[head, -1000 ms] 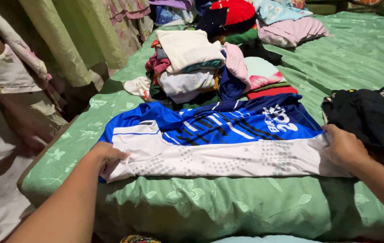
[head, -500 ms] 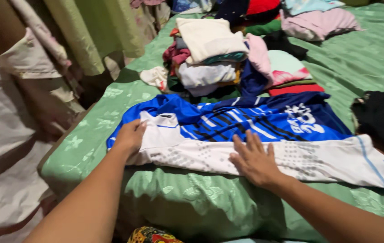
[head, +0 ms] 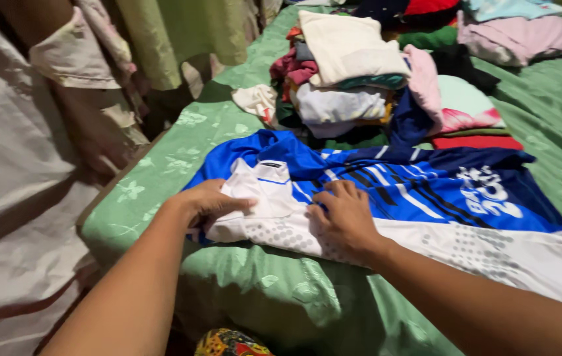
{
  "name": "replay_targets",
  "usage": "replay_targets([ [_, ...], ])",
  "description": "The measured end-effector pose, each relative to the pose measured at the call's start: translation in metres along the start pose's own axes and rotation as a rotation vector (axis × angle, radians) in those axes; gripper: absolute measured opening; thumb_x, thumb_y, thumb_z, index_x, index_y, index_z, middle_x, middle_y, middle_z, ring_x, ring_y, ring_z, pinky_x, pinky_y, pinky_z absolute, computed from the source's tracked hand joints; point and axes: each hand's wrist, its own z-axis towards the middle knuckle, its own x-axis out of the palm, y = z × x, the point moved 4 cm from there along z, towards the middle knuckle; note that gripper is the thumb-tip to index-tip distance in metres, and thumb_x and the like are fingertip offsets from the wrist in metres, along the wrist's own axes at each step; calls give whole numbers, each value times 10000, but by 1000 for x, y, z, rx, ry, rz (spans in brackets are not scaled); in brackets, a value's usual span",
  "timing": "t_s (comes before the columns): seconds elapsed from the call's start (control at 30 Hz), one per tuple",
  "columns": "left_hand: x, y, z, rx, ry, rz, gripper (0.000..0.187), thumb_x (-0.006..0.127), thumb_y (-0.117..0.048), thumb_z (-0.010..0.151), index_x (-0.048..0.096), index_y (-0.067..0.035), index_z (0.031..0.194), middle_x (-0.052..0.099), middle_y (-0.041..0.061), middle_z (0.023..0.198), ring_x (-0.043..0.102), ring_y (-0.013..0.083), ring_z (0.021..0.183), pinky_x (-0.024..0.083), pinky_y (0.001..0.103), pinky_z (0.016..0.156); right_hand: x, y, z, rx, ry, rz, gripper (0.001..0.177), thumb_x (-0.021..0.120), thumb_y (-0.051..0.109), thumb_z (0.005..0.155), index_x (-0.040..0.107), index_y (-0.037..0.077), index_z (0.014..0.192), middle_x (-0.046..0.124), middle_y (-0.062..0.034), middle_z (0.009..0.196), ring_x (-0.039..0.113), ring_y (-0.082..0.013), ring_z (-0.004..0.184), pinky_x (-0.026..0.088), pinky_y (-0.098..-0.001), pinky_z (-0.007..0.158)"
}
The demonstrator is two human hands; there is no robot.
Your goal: The person folds a black garment and a blue and white patterned shirt by hand on a green bedspread.
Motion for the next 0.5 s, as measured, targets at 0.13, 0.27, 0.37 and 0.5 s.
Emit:
replay_targets([
  [0.13,-13,20,33,125,320,88,599,913,-313,789,692,31,1227,661,61,747,584,177,639,474,377,610,25,10,25,242,179,51,381,786,404,782,746,118,1030,667,-121,1122,520,-321,1197,413,-523,966],
  [0.27,-25,35,69,213,246,-342,387,777,-245,851,731,-78,1197,742,-18,818,606,96,645,439,287,525,30,-20,41,327,59,332,327,745,356,875,733,39,958,734,-118,853,681,-279,858,519,-423,775],
  [0.37,-25,27,61,320,138,-685,308,679,-242,896,682,-107,1172,760,20,832,642,122,670,483,300,539,22,-33,42,380,-3,579,316,722,303,894,692,-8,942,724,-149,827,661,-252,726,524,-400,653],
  [0.5,-33,17,45,277,-244,-270,344,667,-416,999,700,-130,1187,546,135,757,444,270,614,344,436,514,-10,-19,39,321,-73,577,301,709,295,901,704,-4,930,736,-179,805,679,-292,736,537,-422,652],
])
